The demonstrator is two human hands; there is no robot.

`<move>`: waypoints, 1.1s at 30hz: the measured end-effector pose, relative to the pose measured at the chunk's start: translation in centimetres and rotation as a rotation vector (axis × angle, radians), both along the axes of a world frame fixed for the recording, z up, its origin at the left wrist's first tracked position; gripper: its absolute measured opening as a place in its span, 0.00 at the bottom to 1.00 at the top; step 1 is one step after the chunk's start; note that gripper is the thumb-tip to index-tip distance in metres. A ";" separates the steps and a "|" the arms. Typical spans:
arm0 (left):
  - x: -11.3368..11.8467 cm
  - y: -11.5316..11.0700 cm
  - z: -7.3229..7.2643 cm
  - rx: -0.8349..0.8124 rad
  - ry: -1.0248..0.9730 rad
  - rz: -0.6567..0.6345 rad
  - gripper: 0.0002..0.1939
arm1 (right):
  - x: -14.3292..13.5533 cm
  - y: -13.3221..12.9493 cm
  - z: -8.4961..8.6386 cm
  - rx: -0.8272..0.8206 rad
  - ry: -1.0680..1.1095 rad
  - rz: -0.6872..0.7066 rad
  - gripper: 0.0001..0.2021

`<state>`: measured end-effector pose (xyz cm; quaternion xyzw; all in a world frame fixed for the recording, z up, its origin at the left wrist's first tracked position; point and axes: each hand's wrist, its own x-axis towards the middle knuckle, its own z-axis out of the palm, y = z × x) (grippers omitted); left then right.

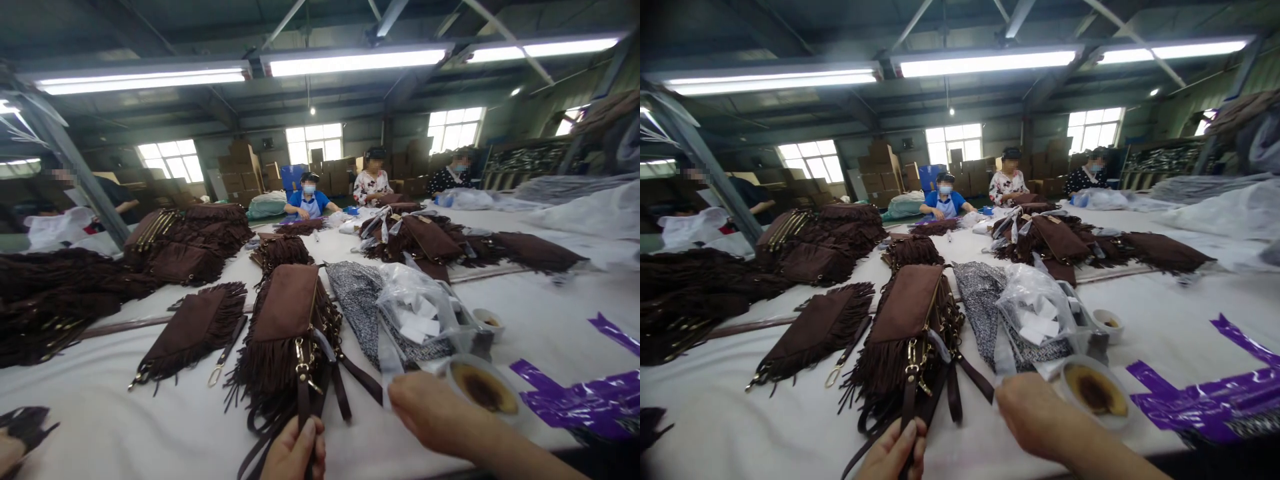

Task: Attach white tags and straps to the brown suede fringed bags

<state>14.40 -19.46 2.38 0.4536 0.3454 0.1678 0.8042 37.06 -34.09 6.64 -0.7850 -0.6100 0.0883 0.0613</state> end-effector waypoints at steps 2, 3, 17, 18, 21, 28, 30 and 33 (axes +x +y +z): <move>0.2 -0.3 0.1 0.013 -0.049 0.002 0.28 | -2.6 0.0 2.0 -0.102 0.294 0.254 0.08; 0.3 -0.5 0.2 0.019 -0.083 0.001 0.29 | -3.8 0.5 2.7 -0.134 0.433 0.341 0.09; -1.7 -0.8 0.2 0.034 -0.104 0.100 0.18 | -6.9 8.1 -1.2 0.230 1.406 -0.149 0.23; -1.7 -0.8 0.2 0.048 -0.096 0.110 0.18 | -7.3 7.7 -1.6 0.220 1.423 -0.147 0.23; -1.5 -1.0 0.6 0.124 -0.042 0.098 0.19 | -8.3 7.1 -1.7 0.260 1.363 -0.181 0.20; -3.3 -0.9 2.0 0.297 0.175 -0.079 0.21 | -7.5 7.2 -0.9 0.365 0.955 -0.238 0.17; -4.6 -0.3 2.9 0.356 0.154 -0.139 0.17 | -7.4 6.9 -1.3 0.354 0.839 -0.240 0.16; -5.6 0.8 4.5 0.279 0.032 -0.163 0.17 | -8.0 6.3 -2.0 0.308 0.731 -0.200 0.15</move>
